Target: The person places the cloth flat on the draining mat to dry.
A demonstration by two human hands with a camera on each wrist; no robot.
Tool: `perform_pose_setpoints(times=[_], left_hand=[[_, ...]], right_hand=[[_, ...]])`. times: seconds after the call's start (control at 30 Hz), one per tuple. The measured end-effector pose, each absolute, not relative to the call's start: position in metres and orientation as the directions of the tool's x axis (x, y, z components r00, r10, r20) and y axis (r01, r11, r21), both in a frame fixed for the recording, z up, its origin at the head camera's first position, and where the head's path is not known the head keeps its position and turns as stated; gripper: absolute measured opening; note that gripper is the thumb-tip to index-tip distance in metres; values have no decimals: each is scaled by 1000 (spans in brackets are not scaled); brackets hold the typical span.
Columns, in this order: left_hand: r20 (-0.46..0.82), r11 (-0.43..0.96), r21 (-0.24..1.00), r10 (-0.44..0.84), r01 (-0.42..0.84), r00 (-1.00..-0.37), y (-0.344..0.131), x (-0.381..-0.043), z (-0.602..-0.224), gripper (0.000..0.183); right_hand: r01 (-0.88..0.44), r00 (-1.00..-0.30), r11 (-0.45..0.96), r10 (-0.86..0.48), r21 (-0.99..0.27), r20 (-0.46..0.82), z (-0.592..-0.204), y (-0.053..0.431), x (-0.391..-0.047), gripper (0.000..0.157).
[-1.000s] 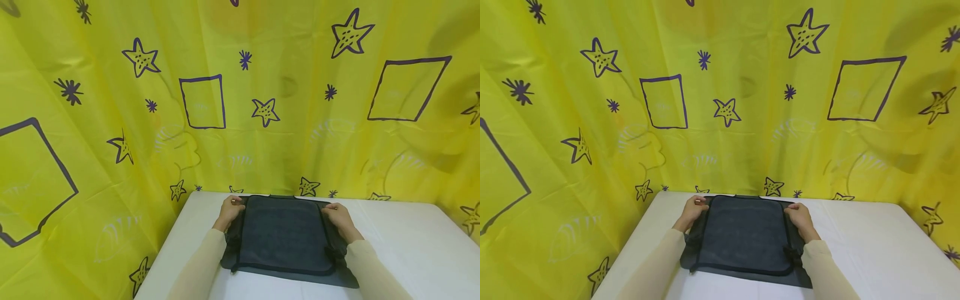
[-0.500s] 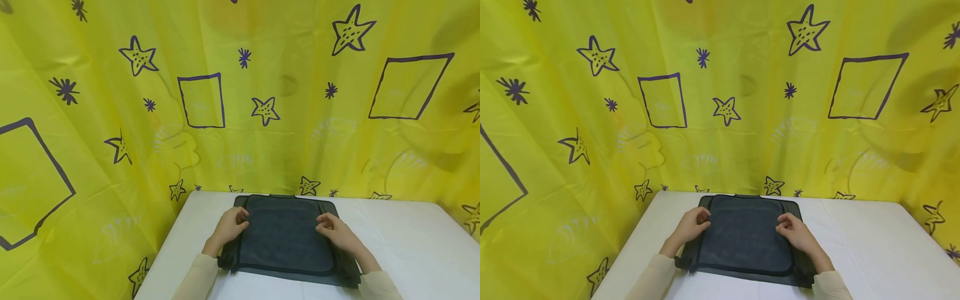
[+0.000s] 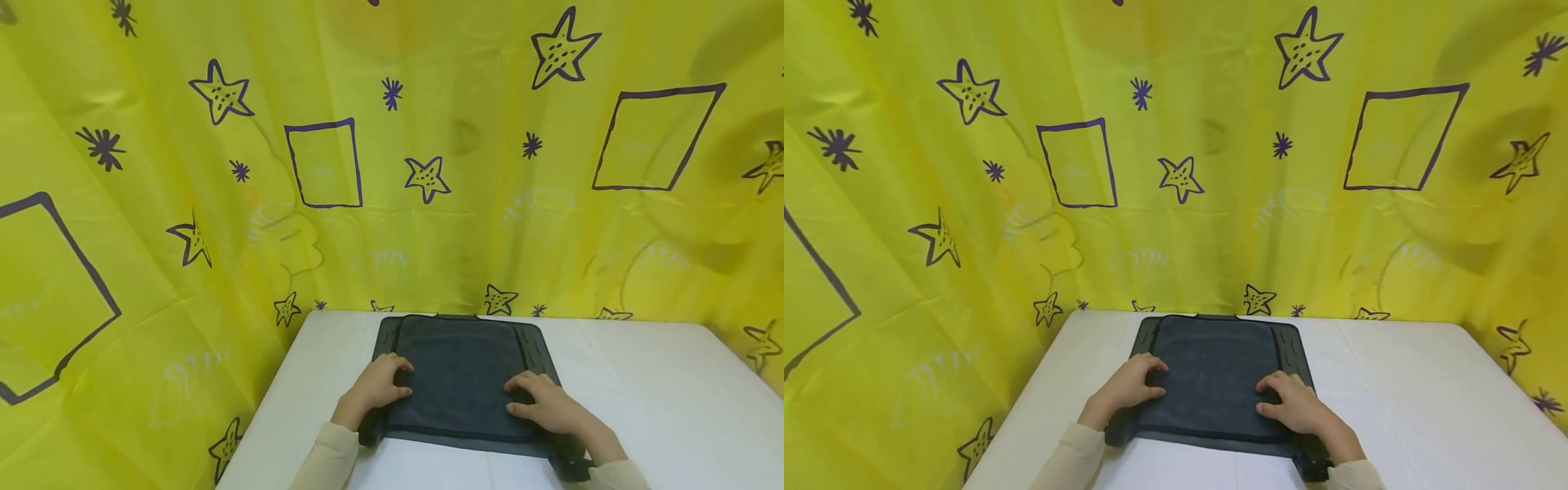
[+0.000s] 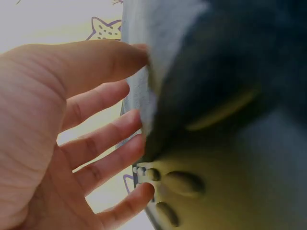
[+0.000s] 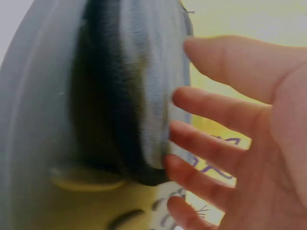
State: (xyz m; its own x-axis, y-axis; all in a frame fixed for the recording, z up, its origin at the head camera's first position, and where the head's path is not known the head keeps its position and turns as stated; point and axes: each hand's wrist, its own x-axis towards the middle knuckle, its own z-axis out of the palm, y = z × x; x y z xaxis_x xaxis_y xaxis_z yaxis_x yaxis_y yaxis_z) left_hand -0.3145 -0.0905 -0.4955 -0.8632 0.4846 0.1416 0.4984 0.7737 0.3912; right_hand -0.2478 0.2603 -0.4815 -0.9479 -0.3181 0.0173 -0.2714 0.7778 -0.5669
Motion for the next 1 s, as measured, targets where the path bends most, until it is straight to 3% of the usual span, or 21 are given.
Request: perform_pose_setpoints(times=[0.4,0.67,1.0], left_hand=[[121,791,341,499,508,-858,-88,-311,-500,34],[73,783,363,517,506,-853,-95,-309,-494,40],[112,824,329,450,460,-886,-117,-312,-485,30]], right_hand=[[-222,-933,798,-340,-560,-115,-466,269,-242,29],[-242,-914,755,-388,-610,-116,-468,276,-247,30],[-178,-920,711,-366,-681,-142,-458,296,-251,38]])
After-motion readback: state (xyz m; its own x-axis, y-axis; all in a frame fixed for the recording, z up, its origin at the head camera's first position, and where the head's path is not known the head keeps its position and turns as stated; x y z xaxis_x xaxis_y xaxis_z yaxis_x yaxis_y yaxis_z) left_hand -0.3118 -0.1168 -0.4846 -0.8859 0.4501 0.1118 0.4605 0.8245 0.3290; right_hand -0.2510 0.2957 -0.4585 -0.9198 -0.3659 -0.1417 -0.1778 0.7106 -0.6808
